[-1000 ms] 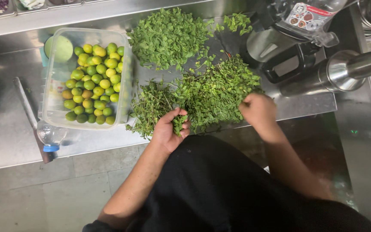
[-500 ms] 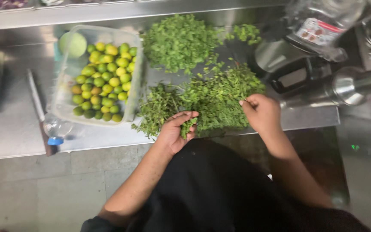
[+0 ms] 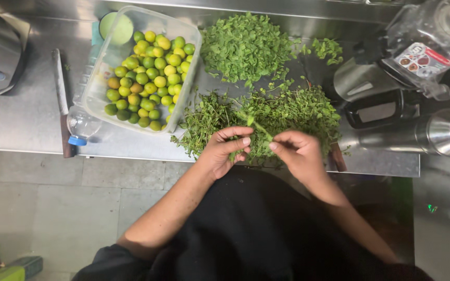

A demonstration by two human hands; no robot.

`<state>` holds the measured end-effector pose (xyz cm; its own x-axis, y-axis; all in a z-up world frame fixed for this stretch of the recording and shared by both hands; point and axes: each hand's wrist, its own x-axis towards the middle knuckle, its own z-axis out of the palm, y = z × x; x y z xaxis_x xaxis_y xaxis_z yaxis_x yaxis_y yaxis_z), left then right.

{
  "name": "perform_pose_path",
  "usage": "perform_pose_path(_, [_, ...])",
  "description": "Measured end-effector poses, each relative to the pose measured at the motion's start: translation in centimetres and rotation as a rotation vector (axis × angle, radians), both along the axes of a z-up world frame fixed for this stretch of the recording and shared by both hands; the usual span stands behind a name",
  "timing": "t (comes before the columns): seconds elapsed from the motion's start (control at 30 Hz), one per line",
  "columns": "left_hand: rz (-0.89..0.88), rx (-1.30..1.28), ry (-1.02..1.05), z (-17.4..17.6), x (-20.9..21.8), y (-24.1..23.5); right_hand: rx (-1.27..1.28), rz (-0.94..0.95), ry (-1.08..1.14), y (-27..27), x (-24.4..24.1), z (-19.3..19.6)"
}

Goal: The person repeatedly picks up herb stems and pulls leaves off by hand, placing the leaves into a growing pile on the countertop. The stems are set aside as the process continues.

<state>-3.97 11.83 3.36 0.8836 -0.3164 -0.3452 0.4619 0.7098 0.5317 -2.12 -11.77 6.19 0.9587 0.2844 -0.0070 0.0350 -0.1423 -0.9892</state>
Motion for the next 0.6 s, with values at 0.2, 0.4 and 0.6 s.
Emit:
perform_pose_path(0.2, [-0.023,0.005,-0.123,0.3,0.0,0.3,0.013,0.066,0.113,1.1,-0.4,-0.5])
perform_pose_path(0.4, [-0.073,0.059,-0.079,0.4,0.2,-0.4,0.323,0.046,0.407,1.5,-0.1,-0.6])
perform_pose_path(0.6, [-0.097,0.126,-0.070,0.3,0.5,-0.2,0.098,0.111,0.292,1.6,0.1,-0.3])
